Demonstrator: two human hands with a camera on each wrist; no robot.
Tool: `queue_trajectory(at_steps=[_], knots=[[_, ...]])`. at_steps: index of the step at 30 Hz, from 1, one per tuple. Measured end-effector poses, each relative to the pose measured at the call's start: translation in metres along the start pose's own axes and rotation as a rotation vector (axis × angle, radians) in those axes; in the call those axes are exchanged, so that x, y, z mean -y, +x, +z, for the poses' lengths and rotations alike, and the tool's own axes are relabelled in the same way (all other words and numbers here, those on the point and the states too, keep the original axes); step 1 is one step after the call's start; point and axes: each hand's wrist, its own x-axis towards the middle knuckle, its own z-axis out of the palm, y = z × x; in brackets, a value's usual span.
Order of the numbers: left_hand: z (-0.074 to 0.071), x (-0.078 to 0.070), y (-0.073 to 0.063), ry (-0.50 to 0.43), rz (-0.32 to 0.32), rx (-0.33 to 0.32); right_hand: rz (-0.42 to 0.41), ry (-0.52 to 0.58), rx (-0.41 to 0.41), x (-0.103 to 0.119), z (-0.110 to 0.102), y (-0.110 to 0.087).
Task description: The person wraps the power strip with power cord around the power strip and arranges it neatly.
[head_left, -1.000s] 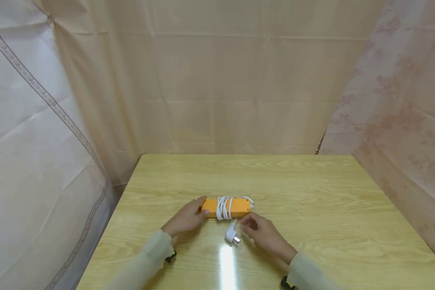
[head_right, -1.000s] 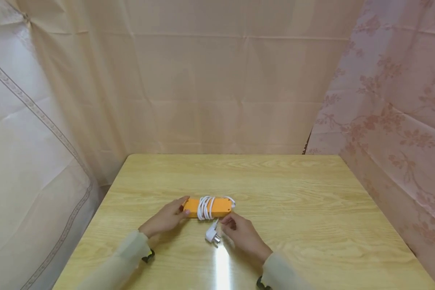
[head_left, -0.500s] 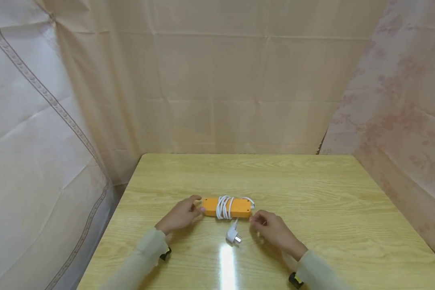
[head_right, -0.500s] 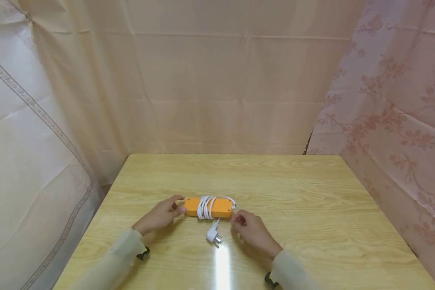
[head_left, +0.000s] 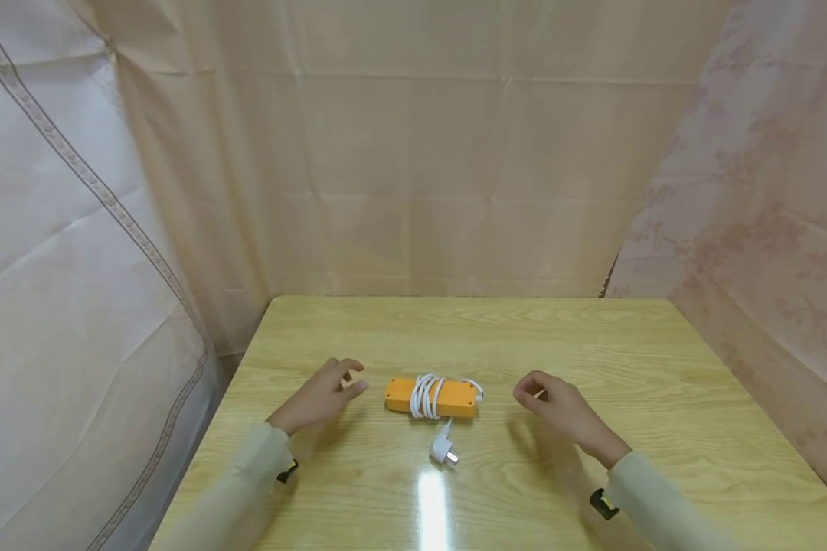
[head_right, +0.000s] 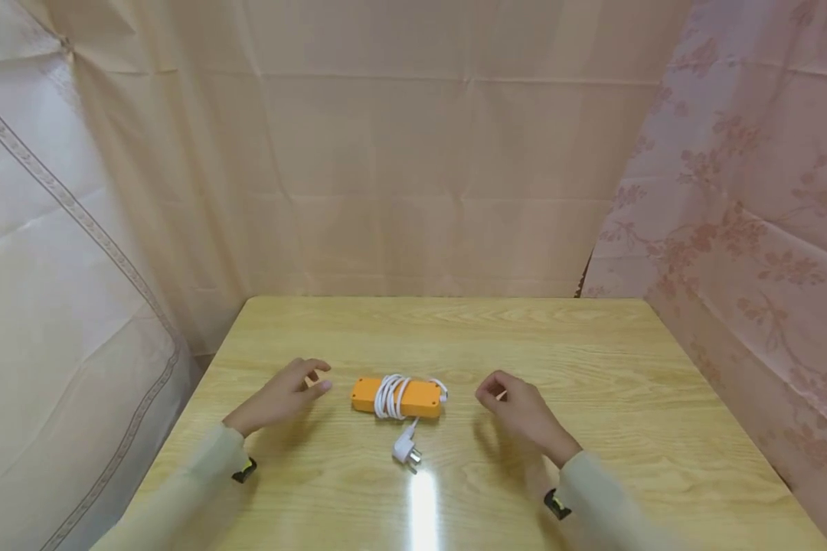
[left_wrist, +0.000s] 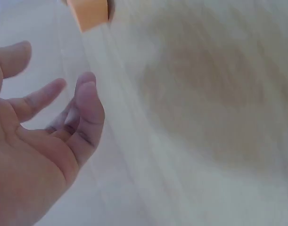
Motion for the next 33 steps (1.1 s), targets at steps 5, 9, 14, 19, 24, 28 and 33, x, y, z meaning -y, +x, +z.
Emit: queue_trajectory(at_steps=[5, 9, 14, 19, 24, 28, 33], knots=[[-0.019, 0.000, 0.000, 0.081, 0.079, 0.000, -0.057, -0.059, -0.017, -0.002, -0.019, 0.001], [-0.028, -0.002, 0.003, 0.138, 0.132, -0.010, -0.111, -0.127, -0.047, -0.001, -0.025, 0.003], [-0.021, 0.000, 0.010, 0.147, 0.157, 0.022, -0.159, -0.160, -0.051, 0.004, -0.018, 0.008], [0.000, -0.002, 0.017, 0.136, 0.185, 0.080, -0.187, -0.170, -0.015, 0.007, 0.002, 0.014], [0.014, -0.006, 0.025, 0.178, 0.215, 0.119, -0.216, -0.147, 0.002, 0.013, 0.034, 0.021], [0.023, -0.011, 0.029, 0.220, 0.224, 0.105, -0.248, -0.149, 0.009, 0.020, 0.057, 0.026], [0.034, -0.020, 0.030, 0.286, 0.239, 0.035, -0.293, -0.235, -0.047, 0.028, 0.068, 0.031]])
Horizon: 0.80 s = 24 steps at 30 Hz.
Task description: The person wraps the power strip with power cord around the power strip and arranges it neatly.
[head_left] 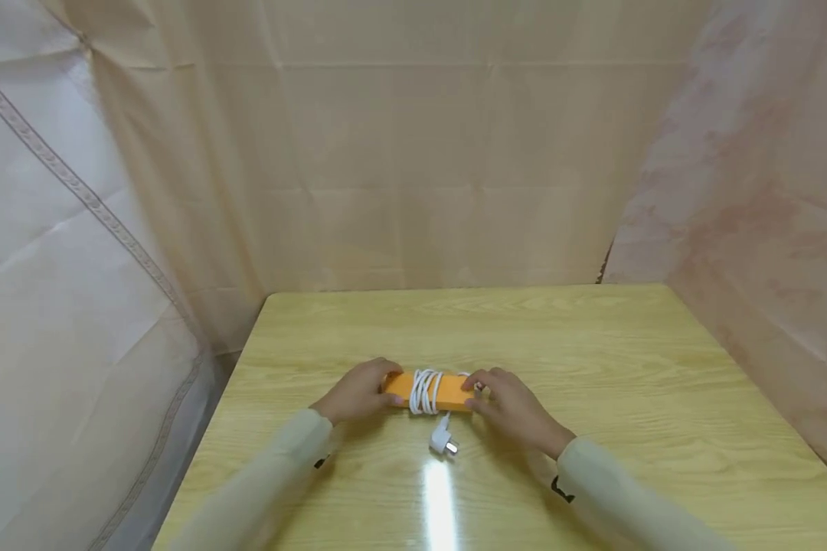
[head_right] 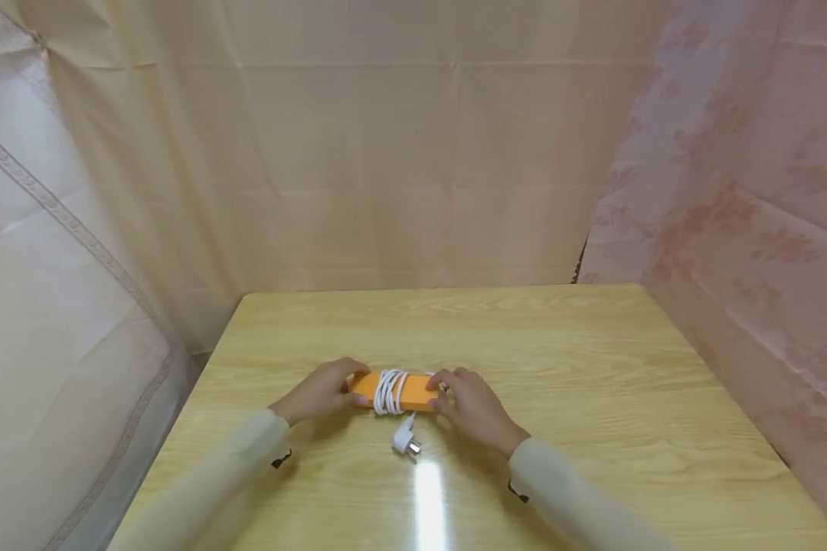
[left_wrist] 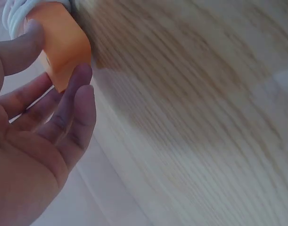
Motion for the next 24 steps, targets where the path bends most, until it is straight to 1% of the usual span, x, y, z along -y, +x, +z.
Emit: queue_trajectory(at_steps=[2, 5, 8, 11, 14, 19, 24], knots=[[0.003, -0.005, 0.000, 0.009, -0.003, -0.012, -0.011, -0.054, -0.024, 0.001, 0.001, 0.001], [0.007, -0.012, -0.003, -0.018, -0.025, -0.008, -0.023, -0.095, -0.050, 0.000, 0.002, 0.002], [0.009, -0.016, -0.007, -0.044, -0.042, 0.007, -0.008, -0.085, -0.067, -0.003, 0.001, 0.001], [0.009, -0.018, -0.009, -0.055, -0.043, 0.023, 0.008, -0.071, -0.083, -0.007, 0.000, 0.000], [0.009, -0.017, -0.011, -0.072, -0.049, 0.038, -0.009, -0.075, -0.093, -0.009, -0.001, -0.002], [0.006, -0.011, -0.014, -0.139, -0.071, 0.056, -0.047, -0.058, -0.092, -0.010, -0.005, -0.005], [0.002, -0.002, -0.013, -0.201, -0.088, 0.034, -0.015, 0.026, -0.066, -0.009, -0.015, -0.011]])
